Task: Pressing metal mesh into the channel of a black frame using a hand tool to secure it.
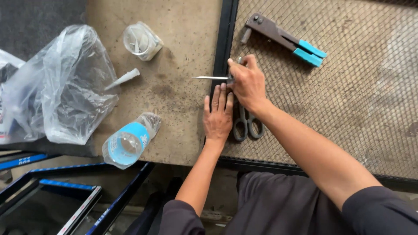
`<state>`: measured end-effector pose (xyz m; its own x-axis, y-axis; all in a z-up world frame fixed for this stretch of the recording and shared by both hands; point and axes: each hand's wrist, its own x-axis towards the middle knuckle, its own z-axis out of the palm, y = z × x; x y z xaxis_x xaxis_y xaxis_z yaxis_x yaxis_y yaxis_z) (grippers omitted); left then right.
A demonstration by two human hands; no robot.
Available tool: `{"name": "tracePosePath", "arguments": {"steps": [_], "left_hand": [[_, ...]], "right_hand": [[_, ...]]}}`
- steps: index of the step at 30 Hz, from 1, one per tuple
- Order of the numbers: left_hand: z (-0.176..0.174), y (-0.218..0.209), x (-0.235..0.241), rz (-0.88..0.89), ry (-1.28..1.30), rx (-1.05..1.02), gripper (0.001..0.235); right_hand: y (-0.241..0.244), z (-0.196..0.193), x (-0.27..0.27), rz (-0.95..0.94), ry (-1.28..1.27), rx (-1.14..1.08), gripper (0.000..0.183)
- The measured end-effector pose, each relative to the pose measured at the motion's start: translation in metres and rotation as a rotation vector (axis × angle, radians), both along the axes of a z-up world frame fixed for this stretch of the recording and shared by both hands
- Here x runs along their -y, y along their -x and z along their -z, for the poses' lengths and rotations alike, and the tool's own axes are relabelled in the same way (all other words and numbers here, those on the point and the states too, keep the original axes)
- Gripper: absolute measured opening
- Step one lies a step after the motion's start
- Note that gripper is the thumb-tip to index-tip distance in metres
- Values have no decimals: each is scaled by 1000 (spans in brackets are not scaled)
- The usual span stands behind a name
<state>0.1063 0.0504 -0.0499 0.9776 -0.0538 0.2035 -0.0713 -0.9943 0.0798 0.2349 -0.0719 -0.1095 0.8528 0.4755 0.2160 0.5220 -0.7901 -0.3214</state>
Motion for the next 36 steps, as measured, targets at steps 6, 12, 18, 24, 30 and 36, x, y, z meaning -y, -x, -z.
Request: {"name": "tracePosePath", "arguments": {"steps": [6,12,18,24,30,36], "left_hand": [[9,0,-5,-105,-120,-120,58],[8,-4,-7,-21,-97,-30,53],[-2,-7,-5,5,-48,0,44],[-14,-11,-6,0,-28,-22,42],[-17,-13,-7,-18,-4,-36,41],[-11,-9,-12,44,-3,-102,55]], "right_hand": [[-21,-63,-13,58,57,-86,97],[-49,-74,-24,10,322,-346,153],[-61,-52,-27,-53,455,-267,148],[-74,-78,-31,-54,443,-214,153],[-117,-89,-36,83,394,-345,155],[-129,-110,-52,-5,714,-499,98]]}}
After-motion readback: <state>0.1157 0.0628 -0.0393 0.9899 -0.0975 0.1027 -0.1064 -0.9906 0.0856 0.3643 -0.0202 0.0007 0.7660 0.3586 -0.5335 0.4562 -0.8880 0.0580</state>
